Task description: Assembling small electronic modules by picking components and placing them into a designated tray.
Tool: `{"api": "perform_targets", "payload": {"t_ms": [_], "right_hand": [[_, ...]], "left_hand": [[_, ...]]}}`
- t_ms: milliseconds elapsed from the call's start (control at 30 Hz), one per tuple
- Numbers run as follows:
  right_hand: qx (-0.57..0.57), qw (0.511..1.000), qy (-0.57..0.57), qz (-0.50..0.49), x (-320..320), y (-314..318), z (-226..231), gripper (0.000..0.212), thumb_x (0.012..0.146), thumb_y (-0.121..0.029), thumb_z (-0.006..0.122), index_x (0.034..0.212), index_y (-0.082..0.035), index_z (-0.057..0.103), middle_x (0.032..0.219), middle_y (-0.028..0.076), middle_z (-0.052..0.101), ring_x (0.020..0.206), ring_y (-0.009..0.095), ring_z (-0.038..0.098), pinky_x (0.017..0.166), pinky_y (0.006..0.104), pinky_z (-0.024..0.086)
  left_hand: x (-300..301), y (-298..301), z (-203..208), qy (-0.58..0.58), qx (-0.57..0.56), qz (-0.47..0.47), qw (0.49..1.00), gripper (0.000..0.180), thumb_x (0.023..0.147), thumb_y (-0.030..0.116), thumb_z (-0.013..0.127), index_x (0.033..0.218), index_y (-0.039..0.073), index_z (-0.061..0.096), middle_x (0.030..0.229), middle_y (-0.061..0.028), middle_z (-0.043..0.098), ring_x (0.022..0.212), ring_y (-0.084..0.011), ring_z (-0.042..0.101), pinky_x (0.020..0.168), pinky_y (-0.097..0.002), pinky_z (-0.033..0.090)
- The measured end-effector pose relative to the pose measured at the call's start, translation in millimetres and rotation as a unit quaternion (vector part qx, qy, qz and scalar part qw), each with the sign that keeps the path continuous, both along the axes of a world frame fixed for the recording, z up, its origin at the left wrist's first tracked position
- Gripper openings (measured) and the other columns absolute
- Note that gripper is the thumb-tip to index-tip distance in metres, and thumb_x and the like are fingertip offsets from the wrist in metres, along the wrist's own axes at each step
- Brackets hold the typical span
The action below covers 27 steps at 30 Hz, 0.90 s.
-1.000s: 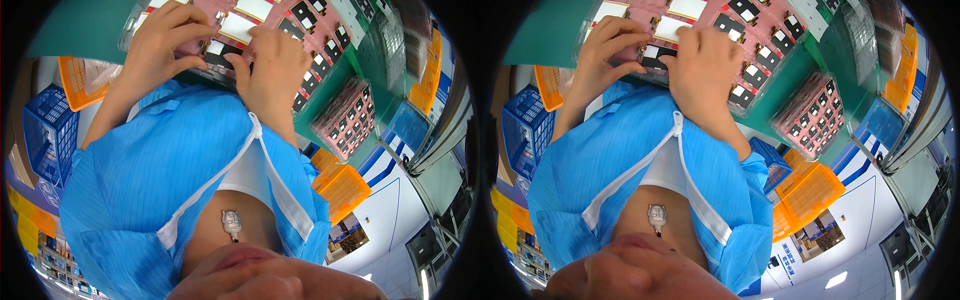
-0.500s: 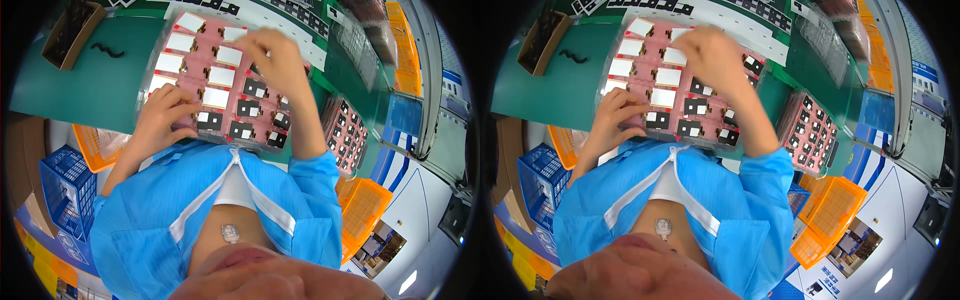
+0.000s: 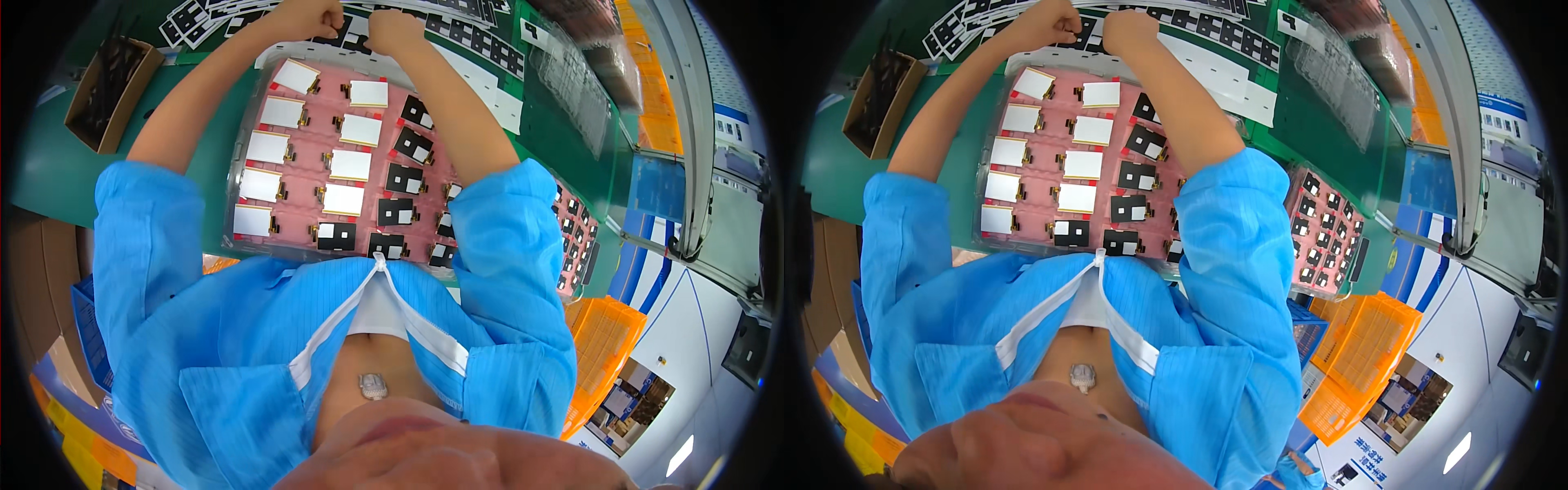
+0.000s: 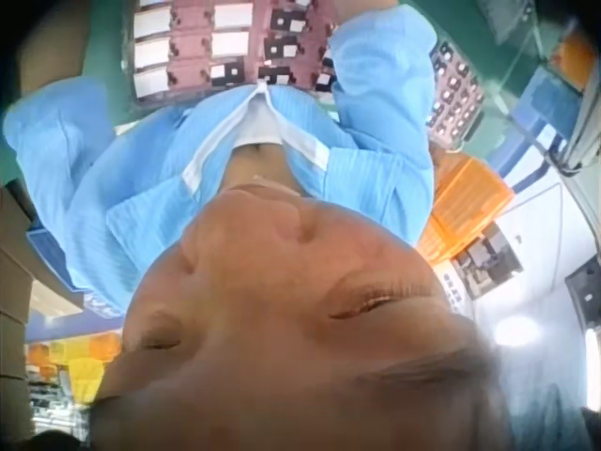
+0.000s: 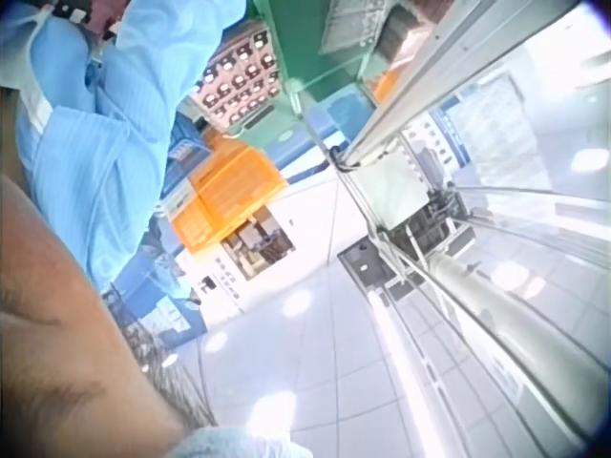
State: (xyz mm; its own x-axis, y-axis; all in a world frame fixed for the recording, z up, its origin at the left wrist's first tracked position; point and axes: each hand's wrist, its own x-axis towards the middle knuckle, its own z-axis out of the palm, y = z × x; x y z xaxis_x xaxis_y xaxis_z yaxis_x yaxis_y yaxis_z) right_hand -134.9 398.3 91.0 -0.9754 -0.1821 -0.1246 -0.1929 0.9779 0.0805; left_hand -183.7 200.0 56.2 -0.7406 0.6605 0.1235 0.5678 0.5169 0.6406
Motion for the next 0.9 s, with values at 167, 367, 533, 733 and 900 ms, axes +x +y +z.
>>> {"api": "perform_targets", "payload": {"t_ms": [167, 367, 533, 733, 900], "right_hand": [[0.046, 0.999, -0.020, 0.012, 7.7, 9.3, 0.9, 0.036, 0.079, -0.037, 0.085, 0.102, -0.011, 0.079, 0.105, 0.014, 0.076, 0.101, 0.033, 0.074, 0.081, 0.0437, 0.061], [-0.019, 0.996, 0.041, 0.071, 19.3, 13.8, -12.6, 0.023, 0.079, -0.023, 0.081, 0.096, -0.008, 0.078, 0.102, 0.015, 0.074, 0.094, 0.033, 0.074, 0.075, 0.0425, 0.060], [-0.029, 0.996, 0.045, 0.072, 26.6, 14.3, -12.7, 0.017, 0.080, -0.019, 0.077, 0.093, -0.008, 0.077, 0.100, 0.014, 0.074, 0.093, 0.033, 0.074, 0.074, 0.0428, 0.060], [-0.040, 0.994, 0.065, 0.073, 25.3, 11.2, -12.9, 0.014, 0.079, -0.017, 0.076, 0.091, -0.009, 0.078, 0.094, 0.013, 0.074, 0.088, 0.032, 0.075, 0.072, 0.0430, 0.060], [-0.068, 0.997, -0.001, 0.020, 16.1, 12.3, -14.0, 0.017, 0.079, -0.022, 0.078, 0.091, -0.010, 0.079, 0.094, 0.015, 0.076, 0.091, 0.032, 0.075, 0.075, 0.0429, 0.060]], "left_hand": [[-32.9, 31.9, -24.7, 0.023, -0.040, -0.026, 0.999, 0.009, 0.074, 0.013, 0.081, 0.079, 0.006, 0.079, 0.074, -0.0115, 0.074, 0.066, -0.0250, 0.070, 0.063, -0.0377, 0.055], [-46.5, 47.3, -39.9, -0.005, -0.098, 0.029, 0.995, 0.029, 0.069, 0.034, 0.089, 0.079, 0.008, 0.079, 0.070, -0.0108, 0.073, 0.063, -0.0266, 0.070, 0.063, -0.0407, 0.055], [-40.8, 55.3, -30.3, -0.003, -0.082, 0.016, 0.996, 0.038, 0.066, 0.036, 0.093, 0.073, 0.004, 0.074, 0.054, -0.0092, 0.064, 0.047, -0.0217, 0.062, 0.049, -0.0375, 0.051], [-37.5, 60.1, -8.6, -0.043, -0.162, 0.039, 0.985, 0.038, 0.065, 0.037, 0.094, 0.070, 0.005, 0.074, 0.055, -0.0080, 0.064, 0.049, -0.0201, 0.062, 0.053, -0.0351, 0.053], [-31.8, 67.7, 1.8, -0.069, -0.223, 0.071, 0.970, 0.037, 0.062, 0.031, 0.095, 0.071, 0.005, 0.070, 0.055, -0.0076, 0.063, 0.048, -0.0189, 0.062, 0.051, -0.0343, 0.051]]}}
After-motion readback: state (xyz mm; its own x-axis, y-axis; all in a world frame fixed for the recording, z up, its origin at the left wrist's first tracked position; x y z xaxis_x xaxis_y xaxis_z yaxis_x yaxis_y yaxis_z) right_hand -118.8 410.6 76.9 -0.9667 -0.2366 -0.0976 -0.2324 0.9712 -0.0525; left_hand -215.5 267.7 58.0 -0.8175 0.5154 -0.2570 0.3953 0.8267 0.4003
